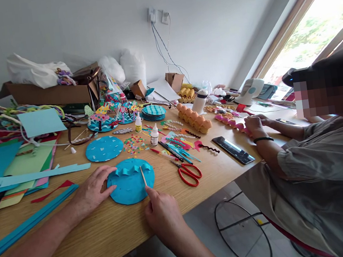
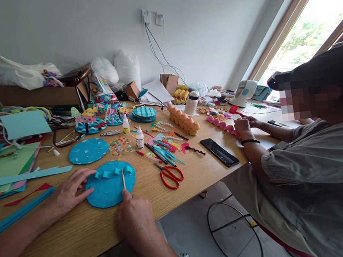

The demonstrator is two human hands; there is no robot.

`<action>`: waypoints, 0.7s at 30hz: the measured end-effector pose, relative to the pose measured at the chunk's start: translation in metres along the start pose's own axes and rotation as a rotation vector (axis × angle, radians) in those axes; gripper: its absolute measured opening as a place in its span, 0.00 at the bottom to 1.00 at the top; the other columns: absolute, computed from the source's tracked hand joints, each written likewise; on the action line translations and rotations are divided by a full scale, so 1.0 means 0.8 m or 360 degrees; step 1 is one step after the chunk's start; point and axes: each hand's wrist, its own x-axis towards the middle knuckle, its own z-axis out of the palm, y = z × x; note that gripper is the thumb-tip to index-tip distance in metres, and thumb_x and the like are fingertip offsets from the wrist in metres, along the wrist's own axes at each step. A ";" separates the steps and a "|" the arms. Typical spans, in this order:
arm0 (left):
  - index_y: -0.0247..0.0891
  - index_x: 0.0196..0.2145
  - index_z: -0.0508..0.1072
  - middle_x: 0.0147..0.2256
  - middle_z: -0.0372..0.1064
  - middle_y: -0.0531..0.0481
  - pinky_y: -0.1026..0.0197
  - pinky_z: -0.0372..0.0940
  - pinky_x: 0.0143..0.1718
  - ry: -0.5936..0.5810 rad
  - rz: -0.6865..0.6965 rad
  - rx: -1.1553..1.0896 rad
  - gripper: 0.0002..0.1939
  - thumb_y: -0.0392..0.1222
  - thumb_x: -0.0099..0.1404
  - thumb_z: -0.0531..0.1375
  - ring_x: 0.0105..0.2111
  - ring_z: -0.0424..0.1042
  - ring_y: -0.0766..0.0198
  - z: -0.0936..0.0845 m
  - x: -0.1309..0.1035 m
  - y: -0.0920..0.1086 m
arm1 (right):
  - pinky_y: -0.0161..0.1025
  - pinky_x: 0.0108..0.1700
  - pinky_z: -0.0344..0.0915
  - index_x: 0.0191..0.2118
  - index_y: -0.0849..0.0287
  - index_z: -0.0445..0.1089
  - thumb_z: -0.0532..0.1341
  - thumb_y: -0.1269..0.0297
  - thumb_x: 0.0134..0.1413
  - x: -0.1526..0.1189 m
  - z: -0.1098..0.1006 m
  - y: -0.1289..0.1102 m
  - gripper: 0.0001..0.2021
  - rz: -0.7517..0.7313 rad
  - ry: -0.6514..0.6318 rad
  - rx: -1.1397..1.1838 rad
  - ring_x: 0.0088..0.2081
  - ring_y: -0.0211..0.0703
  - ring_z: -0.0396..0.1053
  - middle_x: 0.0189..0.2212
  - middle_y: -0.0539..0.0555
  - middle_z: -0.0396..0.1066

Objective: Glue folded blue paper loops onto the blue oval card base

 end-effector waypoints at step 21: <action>0.40 0.41 0.68 0.41 0.69 0.46 0.62 0.64 0.32 -0.0052 -0.0052 0.0016 0.16 0.47 0.62 0.47 0.31 0.69 0.62 -0.068 0.019 0.026 | 0.36 0.35 0.61 0.46 0.60 0.68 0.49 0.72 0.57 0.011 -0.060 0.081 0.15 0.0166 -0.0033 -0.0435 0.40 0.45 0.71 0.42 0.59 0.72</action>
